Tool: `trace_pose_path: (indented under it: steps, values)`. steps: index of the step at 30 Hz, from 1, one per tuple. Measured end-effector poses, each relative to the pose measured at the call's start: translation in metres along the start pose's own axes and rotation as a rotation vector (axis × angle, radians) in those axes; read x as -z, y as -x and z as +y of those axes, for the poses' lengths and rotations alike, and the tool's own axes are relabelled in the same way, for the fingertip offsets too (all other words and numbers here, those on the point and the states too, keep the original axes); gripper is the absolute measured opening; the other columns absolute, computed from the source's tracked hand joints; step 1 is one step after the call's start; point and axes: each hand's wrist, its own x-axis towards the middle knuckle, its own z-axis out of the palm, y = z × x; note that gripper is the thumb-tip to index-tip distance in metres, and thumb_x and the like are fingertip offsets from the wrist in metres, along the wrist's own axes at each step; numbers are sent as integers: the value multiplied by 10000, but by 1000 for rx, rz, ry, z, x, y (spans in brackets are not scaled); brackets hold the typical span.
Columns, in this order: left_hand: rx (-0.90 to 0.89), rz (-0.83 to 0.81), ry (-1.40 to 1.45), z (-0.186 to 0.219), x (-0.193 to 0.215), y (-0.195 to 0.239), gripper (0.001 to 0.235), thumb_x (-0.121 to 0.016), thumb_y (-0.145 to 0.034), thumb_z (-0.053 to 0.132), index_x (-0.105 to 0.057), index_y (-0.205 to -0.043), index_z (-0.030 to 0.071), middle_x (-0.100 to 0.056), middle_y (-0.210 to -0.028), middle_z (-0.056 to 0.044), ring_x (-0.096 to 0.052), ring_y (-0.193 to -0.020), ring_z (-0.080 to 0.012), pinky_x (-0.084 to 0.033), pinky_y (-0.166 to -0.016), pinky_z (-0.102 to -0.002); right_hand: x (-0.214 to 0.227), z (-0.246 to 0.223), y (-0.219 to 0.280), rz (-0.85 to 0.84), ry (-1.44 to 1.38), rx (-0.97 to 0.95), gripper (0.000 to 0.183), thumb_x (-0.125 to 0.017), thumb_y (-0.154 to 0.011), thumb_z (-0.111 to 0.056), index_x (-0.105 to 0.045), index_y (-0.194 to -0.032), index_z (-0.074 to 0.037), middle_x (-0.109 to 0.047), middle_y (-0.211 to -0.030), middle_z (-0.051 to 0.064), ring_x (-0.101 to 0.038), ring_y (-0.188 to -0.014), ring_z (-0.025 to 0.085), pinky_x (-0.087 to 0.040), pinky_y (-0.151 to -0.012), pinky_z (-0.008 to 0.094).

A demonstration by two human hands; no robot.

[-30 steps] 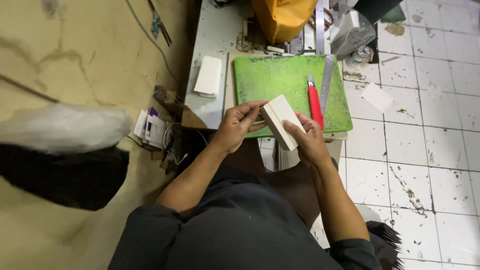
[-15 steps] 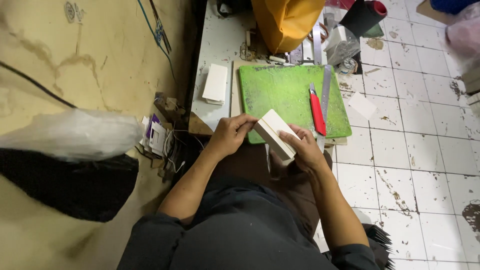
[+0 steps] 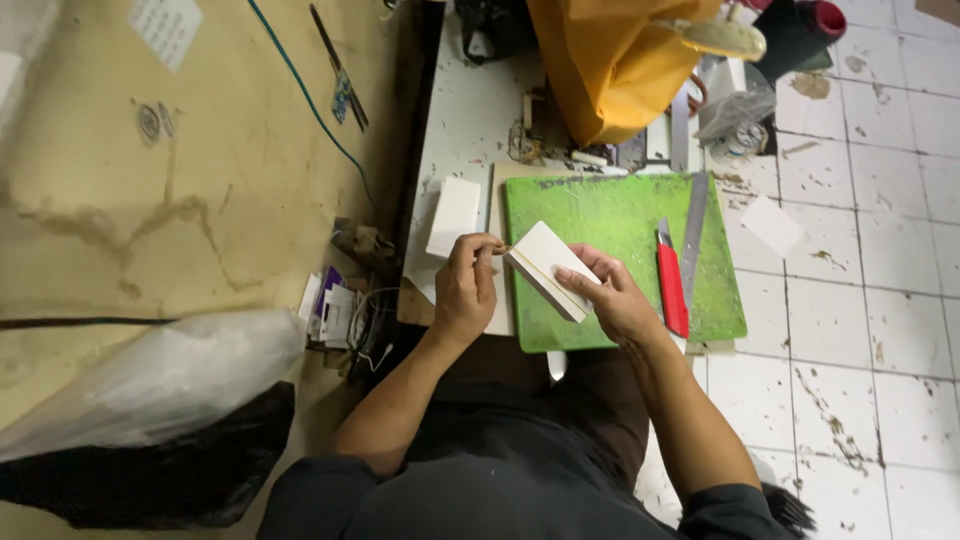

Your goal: Trimming a stack of small white paper cards using a utility knife and a metal ruler on a cutting mat

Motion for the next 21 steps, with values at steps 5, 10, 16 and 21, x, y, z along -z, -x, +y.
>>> trace_pose_path:
  steps: [5,10,16,21]
  values:
    - [-42,49,3,-11,2,-13,148,-425,-1061,5,-568,-1083,37,-671,-1038,-117,-725,-903,-286,-621,-698,-326,9,10,-40,13,-26,-16,344,-776,-863,-136,-697,-1155,27,-680,-718,55,-660,-574,91,-557,-529,227]
    - [-71,-70,-12,-56,-18,4,150,-483,-1035,-36,-595,-1099,40,-655,-1041,-128,-706,-1001,-339,-597,-816,-400,12,-6,-109,18,18,36,394,-799,-887,-225,-700,-1204,-13,-699,-889,80,-650,-780,176,-546,-709,294]
    - [136,-376,-70,-64,-44,35,103,-556,-1032,113,-603,-1117,146,-650,-796,-77,-737,-770,-323,-605,-700,-429,-3,-2,-230,18,277,-45,480,-882,-836,-377,-735,-1148,-43,-659,-889,68,-619,-763,158,-519,-627,278]
    - [145,-365,-74,-64,-40,42,155,-550,-984,-24,-562,-1086,92,-758,-903,-75,-705,-630,-219,-479,-432,-320,-24,9,-317,-7,488,-293,743,-757,-770,-542,-606,-1363,-121,-710,-1153,61,-673,-933,157,-515,-694,282]
